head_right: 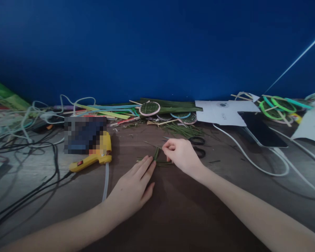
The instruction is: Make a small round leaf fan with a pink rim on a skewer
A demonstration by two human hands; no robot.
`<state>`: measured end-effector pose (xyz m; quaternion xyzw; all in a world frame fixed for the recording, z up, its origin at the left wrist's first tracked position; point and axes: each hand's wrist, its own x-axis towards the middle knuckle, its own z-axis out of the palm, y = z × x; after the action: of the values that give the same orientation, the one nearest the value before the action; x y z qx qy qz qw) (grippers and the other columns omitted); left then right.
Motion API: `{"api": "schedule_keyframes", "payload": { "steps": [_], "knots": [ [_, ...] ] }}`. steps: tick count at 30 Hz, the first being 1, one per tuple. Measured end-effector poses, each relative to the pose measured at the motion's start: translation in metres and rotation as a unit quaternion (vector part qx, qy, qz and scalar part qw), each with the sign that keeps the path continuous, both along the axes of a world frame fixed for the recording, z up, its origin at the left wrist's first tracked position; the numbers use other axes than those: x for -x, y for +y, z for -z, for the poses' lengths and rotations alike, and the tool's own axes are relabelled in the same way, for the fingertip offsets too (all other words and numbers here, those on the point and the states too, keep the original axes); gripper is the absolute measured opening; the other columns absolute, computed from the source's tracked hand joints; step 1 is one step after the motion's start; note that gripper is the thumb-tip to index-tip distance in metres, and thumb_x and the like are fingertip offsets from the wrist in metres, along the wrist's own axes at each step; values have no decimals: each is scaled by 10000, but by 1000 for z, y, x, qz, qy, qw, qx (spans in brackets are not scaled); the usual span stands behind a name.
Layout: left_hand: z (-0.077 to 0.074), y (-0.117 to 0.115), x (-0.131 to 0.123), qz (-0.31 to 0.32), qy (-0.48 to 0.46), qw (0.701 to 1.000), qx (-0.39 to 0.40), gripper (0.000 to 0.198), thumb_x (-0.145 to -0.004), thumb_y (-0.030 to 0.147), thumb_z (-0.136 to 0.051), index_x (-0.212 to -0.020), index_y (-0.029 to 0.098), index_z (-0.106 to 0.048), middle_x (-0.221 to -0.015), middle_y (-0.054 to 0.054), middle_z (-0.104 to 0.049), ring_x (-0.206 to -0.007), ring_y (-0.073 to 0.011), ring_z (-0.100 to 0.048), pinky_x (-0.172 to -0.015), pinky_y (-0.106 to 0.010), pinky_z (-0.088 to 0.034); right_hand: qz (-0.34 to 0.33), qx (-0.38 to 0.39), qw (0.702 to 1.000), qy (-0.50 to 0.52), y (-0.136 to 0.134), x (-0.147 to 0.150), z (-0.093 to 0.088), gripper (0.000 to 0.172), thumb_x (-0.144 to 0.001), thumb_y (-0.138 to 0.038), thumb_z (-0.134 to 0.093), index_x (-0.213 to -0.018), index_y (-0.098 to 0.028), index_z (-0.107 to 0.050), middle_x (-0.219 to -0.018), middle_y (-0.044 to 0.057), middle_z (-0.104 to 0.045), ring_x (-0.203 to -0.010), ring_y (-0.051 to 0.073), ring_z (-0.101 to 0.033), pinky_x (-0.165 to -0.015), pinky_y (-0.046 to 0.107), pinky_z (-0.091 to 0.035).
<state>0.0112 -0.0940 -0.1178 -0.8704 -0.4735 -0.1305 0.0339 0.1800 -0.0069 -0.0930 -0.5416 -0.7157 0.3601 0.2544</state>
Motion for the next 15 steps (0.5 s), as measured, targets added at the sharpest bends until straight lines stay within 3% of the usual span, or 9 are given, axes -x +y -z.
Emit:
{"api": "schedule_keyframes", "payload": {
  "steps": [15],
  "knots": [
    [0, 0, 0, -2, 11, 1000, -7, 444, -820, 208, -429, -1222, 30, -489, -1289, -175, -509, -1206, -278, -462, -964, -392, -444, 6, 24, 999, 45, 1, 0, 0, 114, -739, -216, -499, -702, -150, -584, -497, 5, -601, -401, 107, -526, -426, 210, -423]
  ]
}}
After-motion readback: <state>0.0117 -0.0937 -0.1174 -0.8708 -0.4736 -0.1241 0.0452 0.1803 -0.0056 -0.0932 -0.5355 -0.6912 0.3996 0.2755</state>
